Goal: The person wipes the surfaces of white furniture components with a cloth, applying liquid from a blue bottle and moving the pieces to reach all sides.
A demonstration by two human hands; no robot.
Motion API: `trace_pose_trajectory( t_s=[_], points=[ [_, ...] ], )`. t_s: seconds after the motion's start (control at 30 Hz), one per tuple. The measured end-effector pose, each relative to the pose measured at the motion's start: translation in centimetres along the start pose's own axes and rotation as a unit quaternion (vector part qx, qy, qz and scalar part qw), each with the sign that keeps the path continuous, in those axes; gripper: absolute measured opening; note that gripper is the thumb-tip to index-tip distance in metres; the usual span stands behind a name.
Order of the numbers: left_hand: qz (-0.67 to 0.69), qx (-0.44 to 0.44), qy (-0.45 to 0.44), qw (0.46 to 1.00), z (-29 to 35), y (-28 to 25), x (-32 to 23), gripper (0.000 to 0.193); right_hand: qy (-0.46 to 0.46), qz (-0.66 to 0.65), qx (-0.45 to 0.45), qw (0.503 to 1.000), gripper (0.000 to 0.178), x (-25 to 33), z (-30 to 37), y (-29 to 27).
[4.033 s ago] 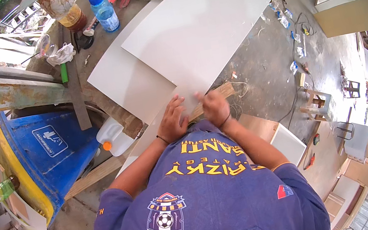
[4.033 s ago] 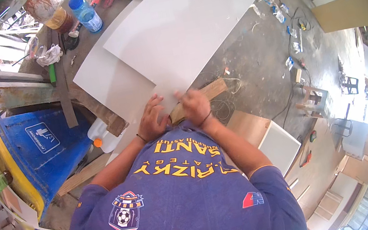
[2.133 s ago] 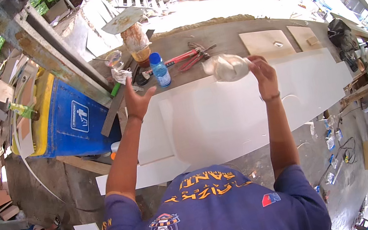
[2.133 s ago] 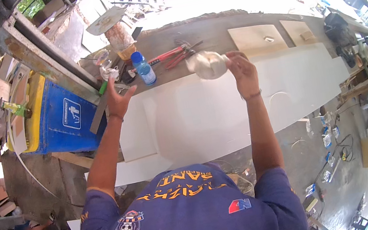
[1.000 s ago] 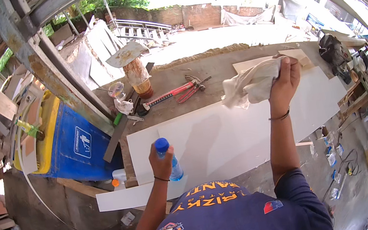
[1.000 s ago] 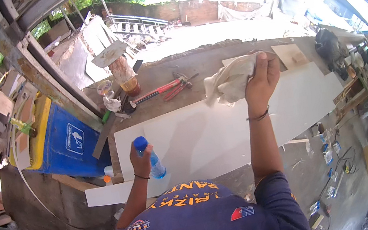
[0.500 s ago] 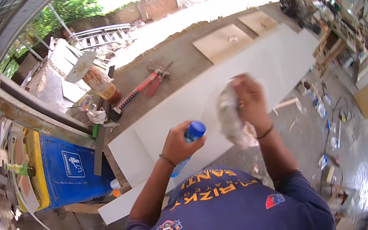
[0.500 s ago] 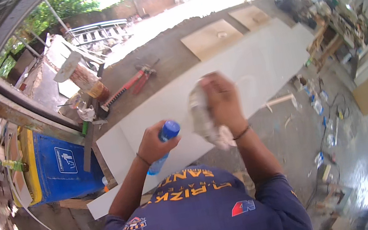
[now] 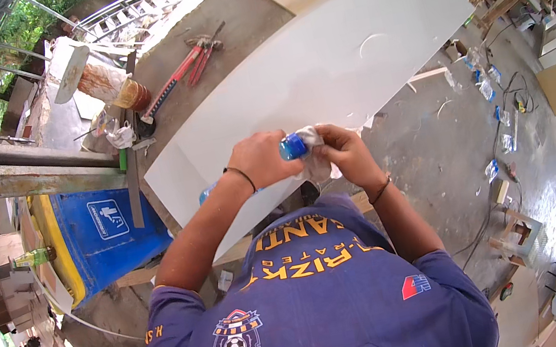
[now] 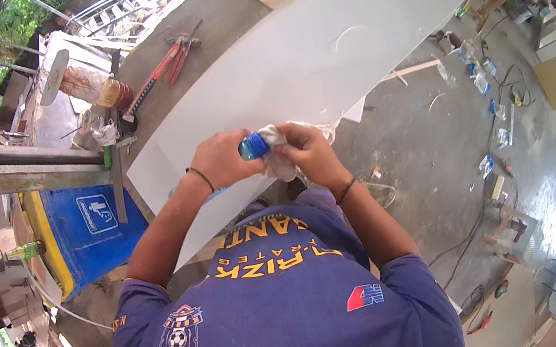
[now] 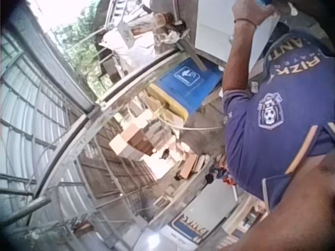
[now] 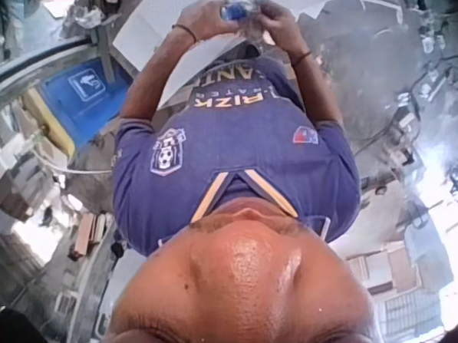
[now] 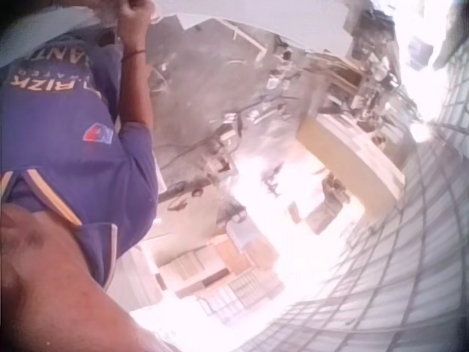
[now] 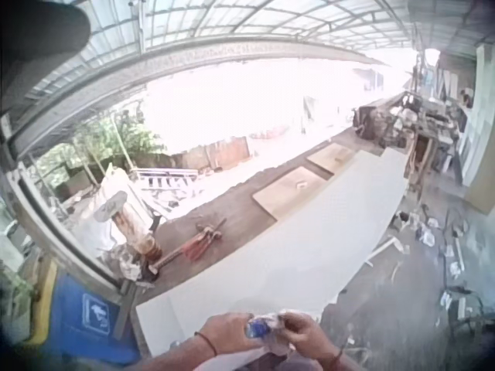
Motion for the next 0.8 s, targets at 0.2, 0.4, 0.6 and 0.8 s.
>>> trace_pose_trajectory(
  t_s=[0.2, 0.4, 0.6, 0.8],
  points=[
    [-0.084, 0.035, 0.018, 0.996, -0.1, -0.1, -0.2, 0.046, 0.003, -0.132, -0.07, 0.989, 0.031, -2.5, 1.1, -0.4],
    [-0.124, 0.088, 0.009, 0.988, 0.2, 0.2, -0.2, 0.045, 0.01, -0.143, -0.081, 0.986, 0.032, -4.3, 1.6, -0.5],
    [-0.102, 0.089, 0.009, 0.991, 1.5, 1.2, 0.2, 0.045, -0.014, -0.171, -0.097, 0.98, 0.032, -4.9, 2.5, -0.3],
    [-0.039, 0.067, -0.004, 0.997, 4.2, 2.5, 1.4, 0.044, -0.011, -0.168, -0.104, 0.98, 0.032, -6.0, 3.7, 1.6]
  ],
)
Point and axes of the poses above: each hand's wrist, its own z-axis away from the middle knuckle, its own y-axis out of the palm, x = y × z, the point moved 8 cm from there along -z, towards the middle knuckle, and after that the axes turned 11 degrees about -z, right-handed, at the moved point
